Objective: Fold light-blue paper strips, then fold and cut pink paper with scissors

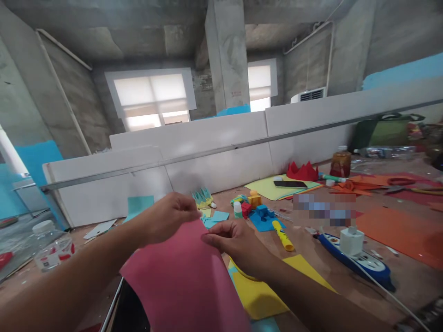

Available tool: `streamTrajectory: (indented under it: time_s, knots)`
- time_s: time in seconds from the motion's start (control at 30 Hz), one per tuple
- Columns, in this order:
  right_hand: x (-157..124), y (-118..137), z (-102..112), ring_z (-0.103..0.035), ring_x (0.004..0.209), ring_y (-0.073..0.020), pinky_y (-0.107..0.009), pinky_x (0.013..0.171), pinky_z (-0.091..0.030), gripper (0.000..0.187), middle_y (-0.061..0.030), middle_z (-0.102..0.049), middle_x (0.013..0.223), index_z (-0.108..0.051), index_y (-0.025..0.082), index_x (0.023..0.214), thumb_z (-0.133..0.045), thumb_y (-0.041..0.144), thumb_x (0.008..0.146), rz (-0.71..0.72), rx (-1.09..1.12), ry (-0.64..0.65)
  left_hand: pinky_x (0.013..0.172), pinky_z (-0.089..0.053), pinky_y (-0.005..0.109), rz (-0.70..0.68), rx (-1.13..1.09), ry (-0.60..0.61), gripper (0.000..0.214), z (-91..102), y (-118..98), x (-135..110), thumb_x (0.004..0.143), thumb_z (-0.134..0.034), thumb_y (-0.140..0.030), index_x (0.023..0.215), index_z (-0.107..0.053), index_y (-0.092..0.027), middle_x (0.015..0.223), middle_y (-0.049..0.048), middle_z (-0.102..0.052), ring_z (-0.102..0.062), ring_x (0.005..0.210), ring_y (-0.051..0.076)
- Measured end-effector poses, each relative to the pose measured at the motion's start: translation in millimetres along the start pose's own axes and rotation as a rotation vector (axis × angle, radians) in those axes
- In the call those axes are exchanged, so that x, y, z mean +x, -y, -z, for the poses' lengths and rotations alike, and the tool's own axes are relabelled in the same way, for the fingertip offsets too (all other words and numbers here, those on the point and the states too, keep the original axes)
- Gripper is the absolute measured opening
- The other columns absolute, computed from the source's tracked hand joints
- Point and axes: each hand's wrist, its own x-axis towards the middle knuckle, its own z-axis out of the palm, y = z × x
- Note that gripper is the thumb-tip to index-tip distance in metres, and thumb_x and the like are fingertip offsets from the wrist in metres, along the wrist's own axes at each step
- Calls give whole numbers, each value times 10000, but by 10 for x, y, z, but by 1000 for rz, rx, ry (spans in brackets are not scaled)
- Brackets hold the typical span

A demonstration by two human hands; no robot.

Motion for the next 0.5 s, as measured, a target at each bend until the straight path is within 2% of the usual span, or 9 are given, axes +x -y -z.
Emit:
streamTrajectory:
  time_s: [0.1,0.17,0.23,0.3,0.33,0.4,0.43,0.47,0.5]
  knots:
    - [30,61,64,-422,483,-66,-192,452,-309,245,26,-544,499,-737,128,639,-772,348,740,-110,-121,42,454,-262,236,166,-116,-185,315,251,169,-8,771,-657,-464,661,-548,-190,542,-52,-447,-384,477,105]
    - [51,71,88,-434,482,-69,-187,441,-331,229,29,-540,494,-736,133,630,-782,341,713,-155,-151,31,494,-328,237,217,-115,-234,321,396,317,-9,766,-671,-481,695,-587,-180,602,-26,-529,-474,533,125]
    - [76,36,100,-473,499,-81,-186,445,-381,221,18,-576,525,-745,137,649,-790,349,691,-181,-150,28,503,-342,246,246,-7,-241,339,464,467,-12,806,-619,-504,703,-594,-182,605,-18,-536,-493,541,136]
    - [104,-30,111,-499,508,-87,-189,454,-427,219,10,-599,545,-748,132,662,-798,345,676,-191,-139,25,540,-397,291,222,275,-341,355,448,599,-50,867,-520,-517,787,-627,-188,674,23,-609,-560,600,188]
    - [116,-64,122,-511,510,-89,-191,459,-446,219,8,-604,549,-749,129,669,-799,342,675,-195,-130,18,602,-447,336,150,452,-434,375,417,657,-94,890,-477,-521,872,-647,-188,773,61,-666,-613,691,233]
    - [139,-117,156,-544,529,-98,-196,473,-479,213,1,-623,573,-747,128,684,-800,333,679,-202,-80,-5,852,-479,457,-152,781,-577,458,327,760,-238,902,-458,-544,1117,-637,-181,1112,143,-697,-636,1015,327]
    - [148,-134,177,-562,545,-104,-199,484,-494,213,-3,-632,590,-743,129,688,-805,332,677,-206,-42,-17,977,-433,497,-368,874,-556,536,275,812,-330,885,-483,-573,1225,-601,-175,1259,167,-651,-584,1167,353]
    - [157,-145,199,-575,561,-109,-202,492,-506,217,-6,-639,603,-739,130,691,-812,334,673,-213,-1,-21,1057,-386,500,-569,944,-387,642,222,868,-424,847,-533,-604,1329,-544,-181,1379,170,-586,-517,1278,362]
    - [165,-152,219,-582,572,-113,-205,495,-514,225,-9,-643,614,-735,130,690,-821,336,666,-219,35,-20,1118,-325,506,-689,1028,-245,777,167,929,-512,795,-593,-648,1416,-474,-197,1461,158,-522,-452,1349,370]
